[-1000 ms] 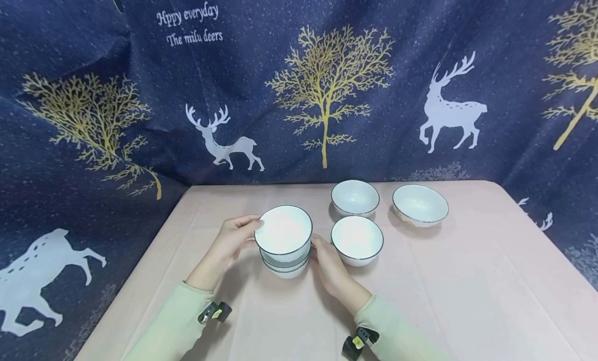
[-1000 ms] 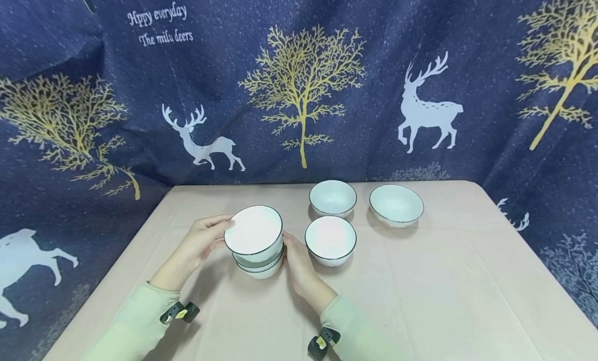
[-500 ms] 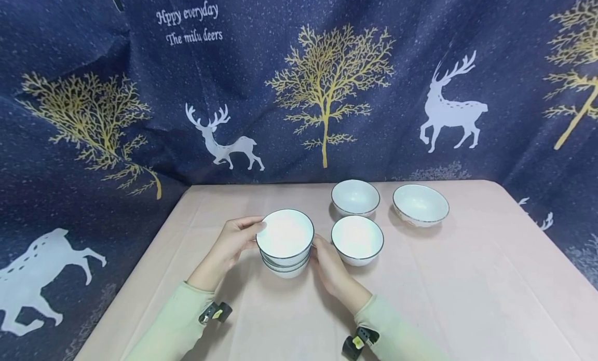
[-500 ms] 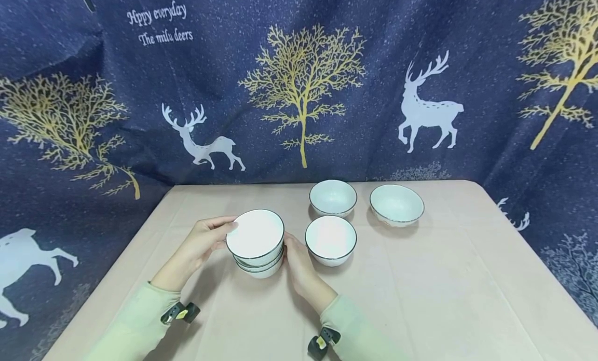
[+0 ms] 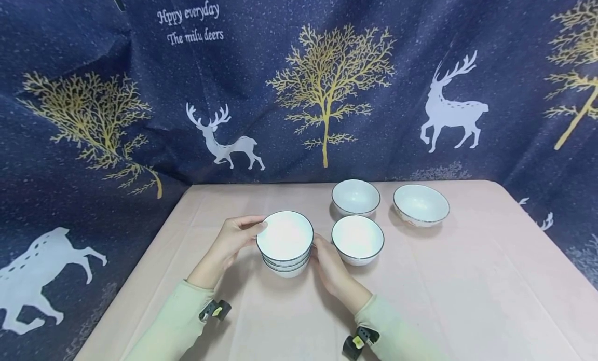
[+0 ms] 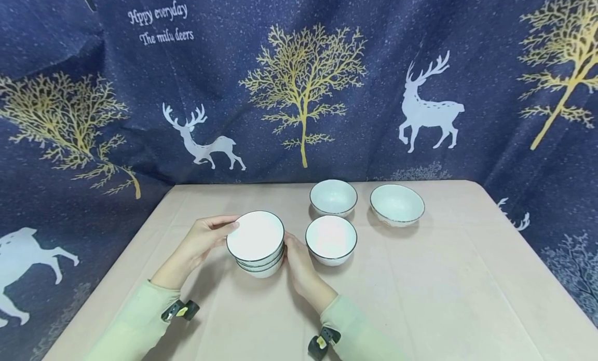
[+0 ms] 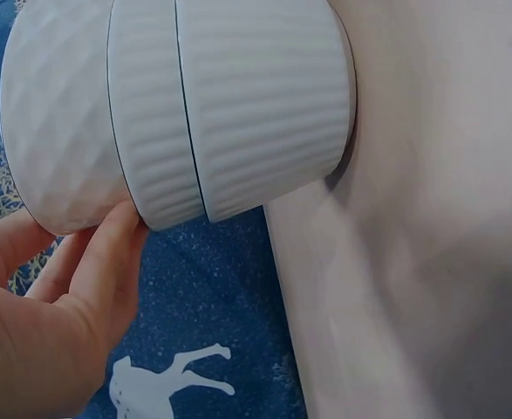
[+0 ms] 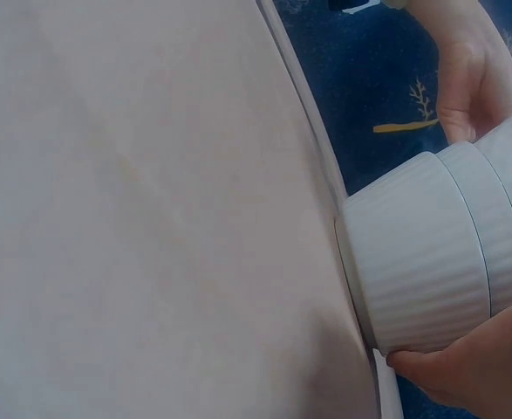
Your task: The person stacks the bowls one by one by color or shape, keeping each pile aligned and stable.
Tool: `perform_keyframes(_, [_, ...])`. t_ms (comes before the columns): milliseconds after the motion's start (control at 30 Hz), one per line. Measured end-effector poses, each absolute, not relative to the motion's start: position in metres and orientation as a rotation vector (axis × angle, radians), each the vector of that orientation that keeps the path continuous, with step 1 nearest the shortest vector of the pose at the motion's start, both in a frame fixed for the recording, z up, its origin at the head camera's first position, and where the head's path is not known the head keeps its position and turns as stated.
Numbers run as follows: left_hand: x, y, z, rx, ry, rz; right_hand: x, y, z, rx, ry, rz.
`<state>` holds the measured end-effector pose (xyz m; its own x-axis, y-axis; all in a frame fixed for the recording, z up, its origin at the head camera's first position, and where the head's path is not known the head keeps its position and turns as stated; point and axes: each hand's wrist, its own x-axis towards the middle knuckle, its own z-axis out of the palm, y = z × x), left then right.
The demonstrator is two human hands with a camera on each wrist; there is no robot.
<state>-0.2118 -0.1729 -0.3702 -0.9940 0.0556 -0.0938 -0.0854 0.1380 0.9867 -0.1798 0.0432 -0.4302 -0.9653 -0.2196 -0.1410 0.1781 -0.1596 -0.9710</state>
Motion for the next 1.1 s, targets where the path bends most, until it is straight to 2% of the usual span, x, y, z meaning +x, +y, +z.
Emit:
perform_keyframes(600, [-0.219,-0.179,-0.374,-0.017,2.415,1.864,-0.181,0.042,-0.432,-0.043,1.845,-2.208])
perform_keyframes(1100, [-0.201,-0.171,-0.384,-0.196,2.374,1.897,-0.182,0.044,-0.432,-0.062,1.871,-2.185])
